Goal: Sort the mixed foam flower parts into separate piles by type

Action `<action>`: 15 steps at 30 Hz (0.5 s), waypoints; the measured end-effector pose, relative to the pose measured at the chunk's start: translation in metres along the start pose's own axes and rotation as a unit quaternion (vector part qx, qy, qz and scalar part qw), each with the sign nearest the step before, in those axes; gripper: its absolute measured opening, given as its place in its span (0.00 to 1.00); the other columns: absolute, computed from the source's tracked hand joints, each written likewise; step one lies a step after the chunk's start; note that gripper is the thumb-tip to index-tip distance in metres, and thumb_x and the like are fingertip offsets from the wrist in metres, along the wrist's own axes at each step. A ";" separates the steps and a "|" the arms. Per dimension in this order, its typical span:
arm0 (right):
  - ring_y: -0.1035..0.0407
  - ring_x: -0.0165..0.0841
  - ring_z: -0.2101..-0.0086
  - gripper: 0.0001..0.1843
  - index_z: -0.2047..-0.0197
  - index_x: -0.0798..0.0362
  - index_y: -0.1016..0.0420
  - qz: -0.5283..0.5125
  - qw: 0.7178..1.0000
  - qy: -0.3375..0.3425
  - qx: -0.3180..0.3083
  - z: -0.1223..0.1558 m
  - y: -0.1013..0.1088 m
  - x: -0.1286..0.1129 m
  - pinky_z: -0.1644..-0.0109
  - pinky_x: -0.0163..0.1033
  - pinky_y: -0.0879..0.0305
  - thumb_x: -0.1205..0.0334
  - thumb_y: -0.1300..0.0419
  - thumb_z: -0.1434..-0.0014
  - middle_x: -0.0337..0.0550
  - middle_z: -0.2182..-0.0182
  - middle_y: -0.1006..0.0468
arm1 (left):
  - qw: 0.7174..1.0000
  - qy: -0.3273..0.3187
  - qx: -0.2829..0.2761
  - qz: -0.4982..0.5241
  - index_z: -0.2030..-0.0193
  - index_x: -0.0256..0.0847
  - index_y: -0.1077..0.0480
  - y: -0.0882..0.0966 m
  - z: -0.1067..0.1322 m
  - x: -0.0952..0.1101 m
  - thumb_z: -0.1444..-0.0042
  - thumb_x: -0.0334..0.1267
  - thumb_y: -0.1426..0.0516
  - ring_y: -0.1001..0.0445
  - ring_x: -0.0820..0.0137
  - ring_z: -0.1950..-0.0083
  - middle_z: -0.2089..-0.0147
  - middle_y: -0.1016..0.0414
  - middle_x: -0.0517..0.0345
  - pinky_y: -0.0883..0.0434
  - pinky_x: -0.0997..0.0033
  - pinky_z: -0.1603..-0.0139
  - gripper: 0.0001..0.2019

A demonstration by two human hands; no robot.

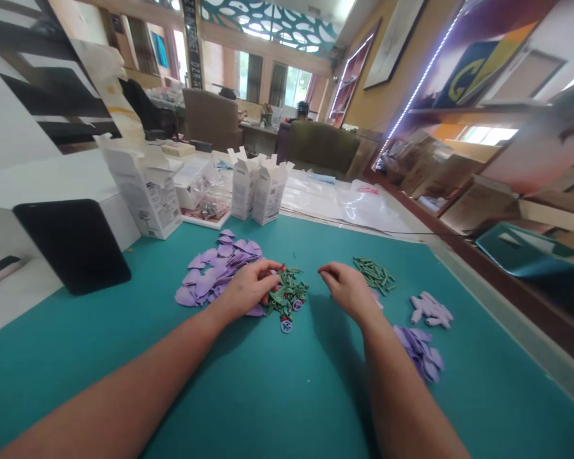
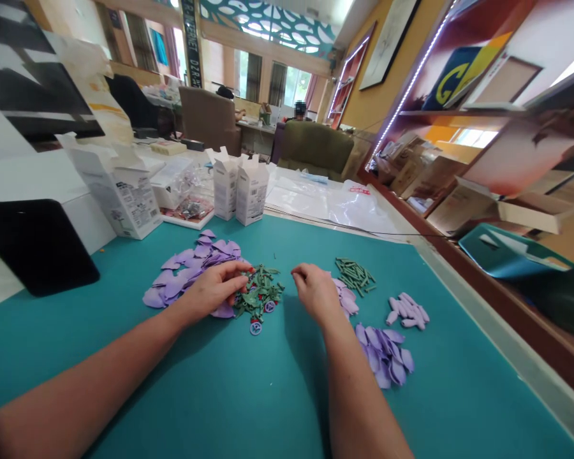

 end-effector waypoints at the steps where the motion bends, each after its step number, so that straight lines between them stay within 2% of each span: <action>1: 0.27 0.36 0.63 0.13 0.61 0.49 0.21 0.018 1.000 -0.019 0.006 -0.004 0.007 0.009 0.59 0.38 0.37 0.61 0.47 0.40 0.44 0.64 0.19 | 1.000 0.002 -0.001 0.001 0.53 0.36 0.30 0.000 0.000 0.000 0.49 0.42 0.45 0.36 0.77 0.81 0.73 0.30 0.63 0.36 0.76 0.78 0.18; 3: 0.27 0.36 0.63 0.14 0.60 0.48 0.21 0.074 0.995 -0.067 0.004 -0.015 0.020 0.035 0.61 0.37 0.37 0.59 0.48 0.40 0.43 0.64 0.19 | 1.000 0.003 -0.001 0.002 0.53 0.36 0.30 0.000 0.000 0.001 0.49 0.44 0.45 0.36 0.77 0.81 0.73 0.30 0.63 0.36 0.76 0.78 0.19; 6: 0.27 0.37 0.59 0.16 0.58 0.48 0.20 0.175 0.973 -0.149 -0.014 -0.027 0.040 0.083 0.62 0.36 0.38 0.58 0.48 0.40 0.45 0.60 0.19 | 1.000 0.003 -0.001 -0.002 0.53 0.36 0.30 0.001 0.001 0.003 0.50 0.46 0.45 0.35 0.76 0.81 0.73 0.30 0.62 0.37 0.75 0.78 0.20; 9: 0.27 0.38 0.58 0.15 0.58 0.50 0.20 0.222 0.953 -0.205 -0.022 -0.028 0.058 0.129 0.61 0.36 0.37 0.63 0.47 0.43 0.47 0.59 0.19 | 1.000 0.004 0.001 0.004 0.54 0.37 0.30 0.002 0.002 0.004 0.51 0.47 0.44 0.36 0.76 0.80 0.73 0.30 0.63 0.36 0.75 0.78 0.20; 12: 0.27 0.39 0.58 0.15 0.61 0.49 0.19 0.252 0.935 -0.244 -0.049 -0.018 0.066 0.164 0.60 0.37 0.36 0.68 0.45 0.46 0.48 0.59 0.19 | 1.000 0.004 0.001 0.012 0.54 0.37 0.30 0.002 0.001 0.003 0.52 0.48 0.44 0.36 0.76 0.80 0.73 0.30 0.63 0.36 0.75 0.77 0.21; 15: 0.27 0.40 0.57 0.17 0.60 0.48 0.19 0.270 0.925 -0.255 -0.077 -0.007 0.065 0.185 0.59 0.39 0.36 0.70 0.45 0.48 0.50 0.57 0.20 | 1.000 -0.003 -0.005 0.011 0.54 0.37 0.30 0.002 -0.001 0.002 0.52 0.48 0.44 0.36 0.76 0.81 0.73 0.30 0.63 0.37 0.74 0.78 0.22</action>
Point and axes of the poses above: each hand's wrist, its own z-axis away from the middle knuckle, its own y-axis out of the back of the hand, x = y × z, the point moved 6 cm from there along -z, towards the middle knuckle
